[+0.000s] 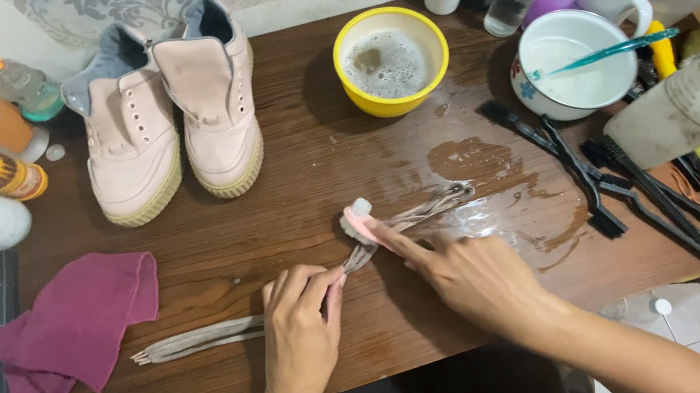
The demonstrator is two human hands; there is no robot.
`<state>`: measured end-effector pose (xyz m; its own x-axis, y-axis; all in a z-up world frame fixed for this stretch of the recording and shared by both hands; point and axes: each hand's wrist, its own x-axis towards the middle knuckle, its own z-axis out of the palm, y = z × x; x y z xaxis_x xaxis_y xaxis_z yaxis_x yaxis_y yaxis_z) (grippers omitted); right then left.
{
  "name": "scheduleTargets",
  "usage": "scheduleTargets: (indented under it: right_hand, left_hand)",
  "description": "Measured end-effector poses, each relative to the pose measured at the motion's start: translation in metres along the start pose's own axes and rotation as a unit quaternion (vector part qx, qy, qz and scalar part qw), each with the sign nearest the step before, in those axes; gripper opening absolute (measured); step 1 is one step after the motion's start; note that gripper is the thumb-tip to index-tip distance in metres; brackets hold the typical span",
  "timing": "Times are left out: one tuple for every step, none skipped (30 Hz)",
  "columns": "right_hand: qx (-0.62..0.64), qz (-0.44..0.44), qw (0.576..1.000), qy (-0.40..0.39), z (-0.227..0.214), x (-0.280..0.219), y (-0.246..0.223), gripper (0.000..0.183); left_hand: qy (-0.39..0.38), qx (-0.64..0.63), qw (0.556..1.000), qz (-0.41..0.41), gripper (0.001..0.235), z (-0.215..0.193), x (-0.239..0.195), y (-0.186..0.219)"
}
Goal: The person removes shoelaces from a pair of pink sneakers and places them on a wooden table. They then scrub the shoelaces with a toothbrush and soapy water, repeatedly rinsing the brush in a yellow bowl and a white mug.
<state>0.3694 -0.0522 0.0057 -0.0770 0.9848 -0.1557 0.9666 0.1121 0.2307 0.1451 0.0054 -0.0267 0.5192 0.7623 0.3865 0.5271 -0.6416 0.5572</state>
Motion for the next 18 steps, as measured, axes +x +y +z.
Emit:
scheduleTargets:
  right_hand:
    - [0.023,-0.044,0.999,-0.006,0.001,0.006,0.001,0.075]
    - [0.045,-0.089,0.995,-0.011,0.002,0.012,0.001,0.083]
    - [0.045,-0.087,0.995,-0.011,0.000,0.014,-0.001,0.083]
    - [0.071,-0.100,0.991,0.047,-0.003,0.017,-0.003,0.070]
    - [0.097,-0.112,0.983,0.105,-0.004,0.020,-0.006,0.059]
    - [0.098,-0.113,0.983,0.104,-0.007,0.021,-0.011,0.059]
    - [0.124,-0.098,0.985,0.068,-0.010,0.022,-0.016,0.053]
    - [0.149,-0.081,0.985,0.033,-0.013,0.024,-0.021,0.049]
    - [0.150,-0.080,0.985,0.033,-0.011,0.018,-0.027,0.049]
    - [0.124,-0.073,0.989,0.046,-0.009,0.013,-0.033,0.064]
    - [0.098,-0.065,0.991,0.059,-0.007,0.008,-0.040,0.082]
    - [0.098,-0.066,0.991,0.059,0.001,0.000,-0.040,0.082]
    - [0.077,-0.048,0.994,0.061,0.009,-0.007,-0.041,0.078]
    - [0.058,-0.030,0.996,0.062,0.018,-0.014,-0.043,0.075]
    - [0.061,-0.032,0.996,0.062,-0.006,-0.006,-0.025,0.075]
    - [0.084,0.059,0.992,-0.078,-0.028,0.000,-0.008,0.078]
    - [0.105,0.150,0.959,-0.215,-0.051,0.006,0.010,0.087]
    - [0.102,0.146,0.960,-0.215,-0.055,0.011,0.025,0.087]
  left_hand:
    - [0.000,-0.001,1.000,-0.004,0.013,0.000,0.000,0.001]
    - [0.000,-0.001,1.000,-0.009,0.014,0.000,-0.001,0.001]
    - [-0.001,-0.002,1.000,-0.007,0.014,0.000,-0.001,0.000]
    - [0.001,-0.004,1.000,-0.009,0.013,0.001,-0.002,0.000]
    - [0.003,-0.006,1.000,-0.011,0.011,0.001,-0.003,-0.001]
    - [0.001,-0.006,1.000,-0.012,0.011,0.001,-0.004,0.000]
    - [-0.005,-0.005,1.000,-0.013,0.010,0.000,-0.004,0.001]
    - [-0.012,-0.004,1.000,-0.011,0.010,-0.001,-0.003,0.000]
    - [-0.013,-0.004,1.000,-0.011,0.010,0.000,-0.004,0.000]
    - [-0.013,-0.010,1.000,-0.012,0.008,-0.001,-0.004,-0.001]
    - [-0.012,-0.016,1.000,-0.014,0.006,-0.001,-0.005,-0.002]
    - [-0.013,-0.015,1.000,-0.015,0.006,-0.001,-0.006,-0.002]
    - [-0.016,-0.024,0.999,-0.015,0.008,-0.002,-0.007,-0.002]
    - [-0.020,-0.032,0.999,-0.016,0.011,-0.004,-0.009,-0.003]
    - [-0.021,-0.030,0.999,-0.018,0.011,-0.004,-0.008,-0.004]
    - [-0.019,-0.034,0.999,-0.016,0.012,-0.004,-0.008,-0.004]
    - [-0.017,-0.038,0.999,-0.014,0.013,-0.005,-0.008,-0.004]
    - [-0.014,-0.038,0.999,-0.017,0.013,-0.005,-0.008,-0.004]
